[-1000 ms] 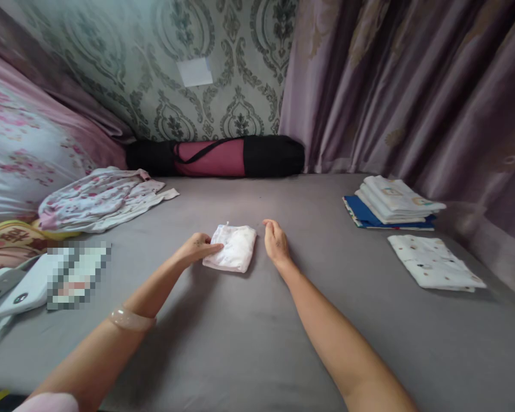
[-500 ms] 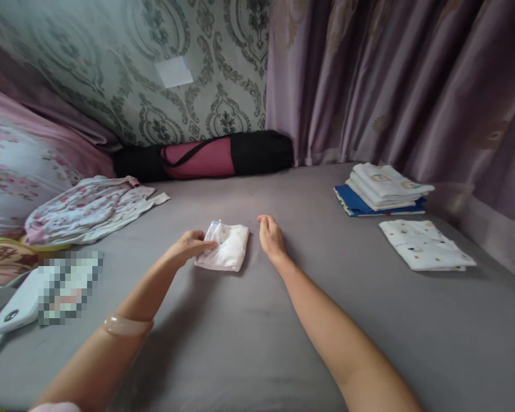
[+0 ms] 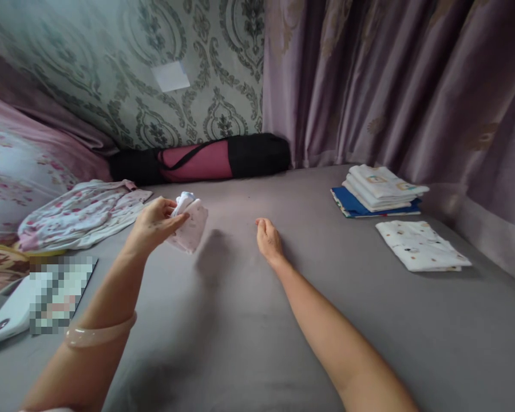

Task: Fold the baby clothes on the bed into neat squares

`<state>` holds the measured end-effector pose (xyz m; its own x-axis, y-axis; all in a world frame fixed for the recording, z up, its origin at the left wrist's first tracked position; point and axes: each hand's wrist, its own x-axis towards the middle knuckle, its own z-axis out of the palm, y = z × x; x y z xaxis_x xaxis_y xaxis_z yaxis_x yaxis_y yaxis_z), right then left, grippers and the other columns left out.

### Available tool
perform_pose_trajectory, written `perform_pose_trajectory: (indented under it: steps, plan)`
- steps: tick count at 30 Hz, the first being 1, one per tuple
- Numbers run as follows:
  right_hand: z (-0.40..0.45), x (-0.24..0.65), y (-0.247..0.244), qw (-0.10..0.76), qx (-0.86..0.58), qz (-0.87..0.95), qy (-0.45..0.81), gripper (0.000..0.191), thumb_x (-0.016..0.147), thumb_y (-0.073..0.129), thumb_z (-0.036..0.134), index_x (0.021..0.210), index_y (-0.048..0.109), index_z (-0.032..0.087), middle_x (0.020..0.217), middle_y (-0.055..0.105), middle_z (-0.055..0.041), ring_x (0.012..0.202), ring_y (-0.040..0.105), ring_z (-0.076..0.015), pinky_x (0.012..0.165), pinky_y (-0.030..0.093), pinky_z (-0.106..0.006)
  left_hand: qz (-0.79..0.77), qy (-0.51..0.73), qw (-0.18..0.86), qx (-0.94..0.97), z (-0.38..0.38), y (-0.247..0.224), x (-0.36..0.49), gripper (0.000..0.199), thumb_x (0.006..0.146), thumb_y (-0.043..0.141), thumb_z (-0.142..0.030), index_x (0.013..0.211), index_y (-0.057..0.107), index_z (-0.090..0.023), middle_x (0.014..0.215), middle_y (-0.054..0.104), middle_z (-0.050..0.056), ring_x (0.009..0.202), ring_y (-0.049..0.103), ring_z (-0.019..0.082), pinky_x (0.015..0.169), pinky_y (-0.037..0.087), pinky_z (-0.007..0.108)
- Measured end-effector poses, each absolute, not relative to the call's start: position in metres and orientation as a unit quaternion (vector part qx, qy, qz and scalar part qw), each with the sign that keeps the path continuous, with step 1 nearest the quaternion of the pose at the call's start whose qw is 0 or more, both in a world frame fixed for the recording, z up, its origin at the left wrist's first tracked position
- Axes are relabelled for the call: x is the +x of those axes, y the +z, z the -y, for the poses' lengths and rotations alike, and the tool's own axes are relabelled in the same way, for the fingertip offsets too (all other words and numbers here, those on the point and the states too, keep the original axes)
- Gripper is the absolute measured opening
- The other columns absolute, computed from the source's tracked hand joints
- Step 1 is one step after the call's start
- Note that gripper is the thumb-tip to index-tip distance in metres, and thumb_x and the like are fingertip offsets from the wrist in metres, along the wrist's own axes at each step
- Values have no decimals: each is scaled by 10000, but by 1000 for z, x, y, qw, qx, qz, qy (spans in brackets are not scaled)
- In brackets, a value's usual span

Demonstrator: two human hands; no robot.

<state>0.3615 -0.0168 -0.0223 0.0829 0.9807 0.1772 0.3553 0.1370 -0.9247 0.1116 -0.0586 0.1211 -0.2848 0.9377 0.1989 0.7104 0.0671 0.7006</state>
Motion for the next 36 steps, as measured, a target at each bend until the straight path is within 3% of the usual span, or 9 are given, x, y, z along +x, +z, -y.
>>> perform_pose_trajectory:
  steps: [3, 10, 17, 20, 22, 24, 27, 30, 36]
  plan:
    - [18, 361, -20, 460, -569, 599, 325, 437, 958, 257, 434, 1073, 619, 217, 1114, 686, -106, 1059, 629, -216, 946, 472, -401, -721, 283, 55, 630, 56, 114, 119, 301, 740, 629, -292, 1016, 551, -202, 918, 655, 50, 764, 634, 204, 670, 468, 286]
    - [20, 362, -16, 438, -573, 614, 320, 449, 958, 235, 407, 1085, 614, 203, 1115, 681, -117, 1063, 625, -212, 957, 456, -384, -726, 197, 90, 653, 54, 75, 166, 331, 791, 561, -255, 1117, 516, -222, 979, 679, 76, 899, 637, 246, 719, 447, 298]
    - [21, 361, -14, 447, -572, 611, 316, 386, 966, 286, 347, 1038, 631, 190, 1072, 697, -108, 1011, 641, -203, 926, 469, -356, -685, 252, 195, 655, 51, 66, 180, 441, 816, 595, -401, 1194, 534, -182, 952, 706, 73, 834, 660, 210, 730, 488, 292]
    - [20, 361, -15, 454, -573, 605, 317, 344, 967, 312, 312, 1015, 634, 202, 1059, 703, -90, 998, 645, -186, 920, 469, -338, -663, 294, 180, 665, 48, 68, 176, 373, 914, 453, -401, 1178, 577, -168, 1061, 700, 95, 963, 658, 203, 846, 493, 305]
    - [21, 361, -16, 458, -571, 602, 318, 337, 967, 317, 311, 1006, 633, 202, 1053, 704, -91, 990, 647, -185, 913, 472, -338, -641, 286, 130, 700, 47, 68, 171, 409, 960, 347, -364, 1242, 556, -155, 1233, 640, 114, 1182, 570, 218, 994, 433, 342]
    - [21, 360, -16, 464, -570, 599, 319, 344, 968, 313, 324, 1002, 632, 199, 1051, 703, -98, 984, 648, -192, 906, 475, -346, -614, 239, 74, 749, 48, 66, 166, 497, 980, 292, -391, 1353, 476, -120, 1409, 509, 130, 1382, 361, 255, 1132, 282, 430]
    - [21, 360, -16, 469, -569, 595, 320, 355, 966, 304, 341, 999, 631, 203, 1045, 702, -97, 978, 648, -196, 906, 475, -354, -568, 131, 8, 812, 51, 61, 163, 645, 979, 252, -496, 1451, 347, -66, 1528, 330, 149, 1465, 119, 296, 1178, 80, 534]
    - [21, 360, -17, 470, -571, 593, 318, 365, 962, 296, 350, 1000, 629, 205, 1048, 700, -99, 982, 646, -201, 913, 473, -365, -549, 67, -30, 833, 53, 54, 171, 708, 978, 192, -531, 1464, 315, -31, 1536, 299, 168, 1466, 110, 295, 1184, 66, 523]
    - [20, 360, -19, 470, -563, 602, 316, 406, 954, 273, 403, 1009, 619, 198, 1063, 691, -118, 999, 643, -222, 930, 466, -391, -590, 79, -26, 803, 46, 20, 205, 701, 987, 134, -493, 1458, 319, -8, 1518, 326, 195, 1454, 178, 296, 1186, 128, 485]
